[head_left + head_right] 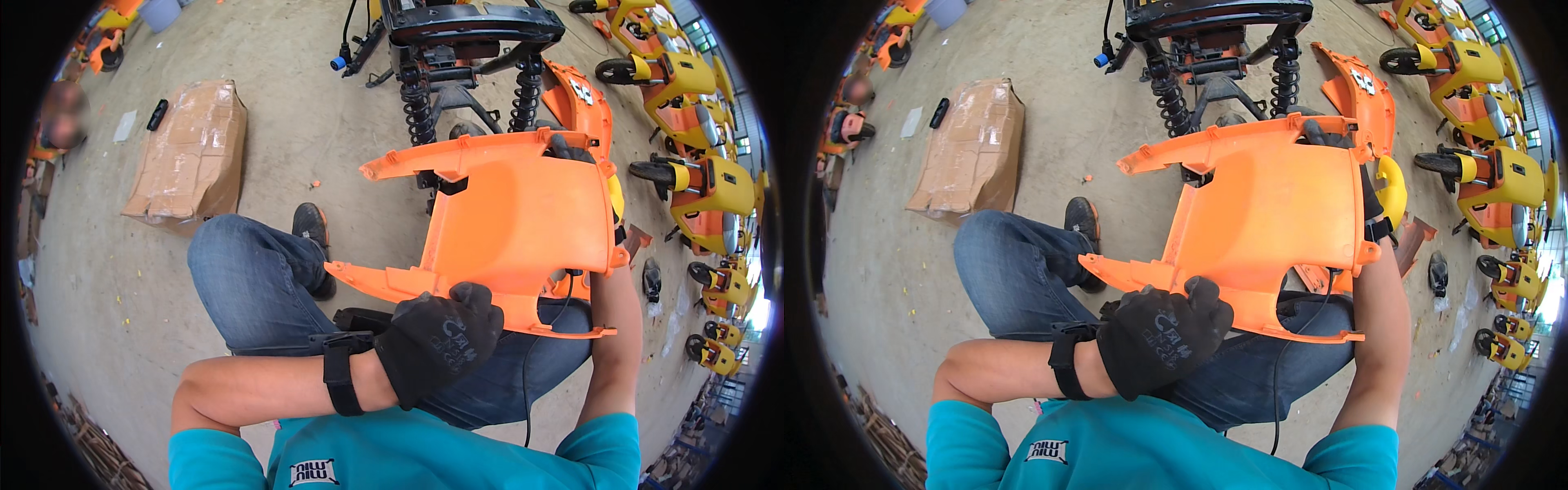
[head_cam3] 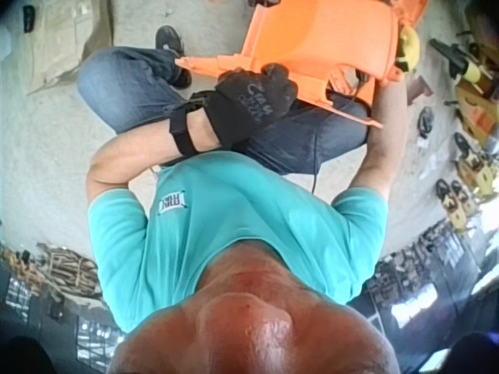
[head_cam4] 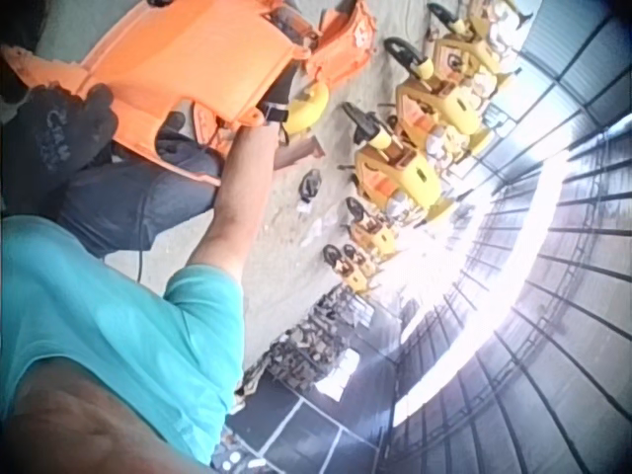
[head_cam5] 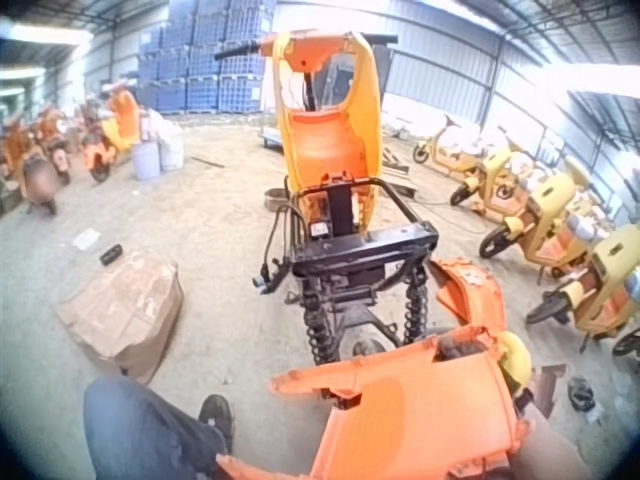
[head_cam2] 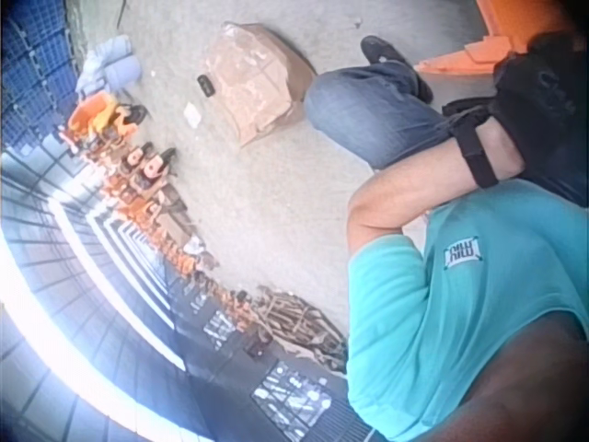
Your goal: The person assembles or repairs a scooter by removing a yellow plastic panel from the front and then attaching an orange plastic panel to the rear frame area over the wheel.
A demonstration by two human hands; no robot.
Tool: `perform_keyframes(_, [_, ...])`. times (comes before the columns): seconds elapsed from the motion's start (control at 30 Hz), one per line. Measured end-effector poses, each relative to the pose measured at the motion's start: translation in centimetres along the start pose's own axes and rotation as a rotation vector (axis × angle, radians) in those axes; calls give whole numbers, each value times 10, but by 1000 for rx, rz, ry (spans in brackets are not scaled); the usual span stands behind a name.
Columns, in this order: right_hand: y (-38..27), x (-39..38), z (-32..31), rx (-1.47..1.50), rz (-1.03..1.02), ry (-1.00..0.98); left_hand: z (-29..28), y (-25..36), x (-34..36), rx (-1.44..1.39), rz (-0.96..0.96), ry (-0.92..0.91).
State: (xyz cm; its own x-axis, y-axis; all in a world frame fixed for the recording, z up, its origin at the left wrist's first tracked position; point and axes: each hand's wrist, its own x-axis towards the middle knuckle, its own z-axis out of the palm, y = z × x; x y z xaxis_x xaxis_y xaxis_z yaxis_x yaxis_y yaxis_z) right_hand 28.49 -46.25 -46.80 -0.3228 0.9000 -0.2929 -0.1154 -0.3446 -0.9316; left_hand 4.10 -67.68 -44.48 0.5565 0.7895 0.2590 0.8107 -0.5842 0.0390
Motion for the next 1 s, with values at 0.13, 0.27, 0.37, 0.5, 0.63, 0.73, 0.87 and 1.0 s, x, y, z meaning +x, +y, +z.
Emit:
perform_keyframes(0.13, [0,-3,-4,-16,-22,13,0,5,5,-25,-5,-14])
perform_keyframes(0.27, [-1,-9,-12,-41,-52,32,-5,10,11,-7,8,-15])
perform_keyframes(0.37, [-4,-13,-18,-73,-89,46,-10,12,16,-28,30,-13])
perform_keyframes(0.5, [-5,-15,-24,-127,-137,67,-14,18,23,-17,33,15])
perform_keyframes(0.63, [-6,-14,-34,-180,-187,82,-13,25,25,-84,0,106])
perform_keyframes(0.73, [-15,-29,-46,-264,-244,139,-19,22,33,-111,98,153])
perform_keyframes(0.87, [-4,-26,-56,-357,-311,169,-22,17,38,-197,133,111])
perform_keyframes(1.0, [-11,-52,-81,-541,-394,300,-31,17,52,-241,159,194])
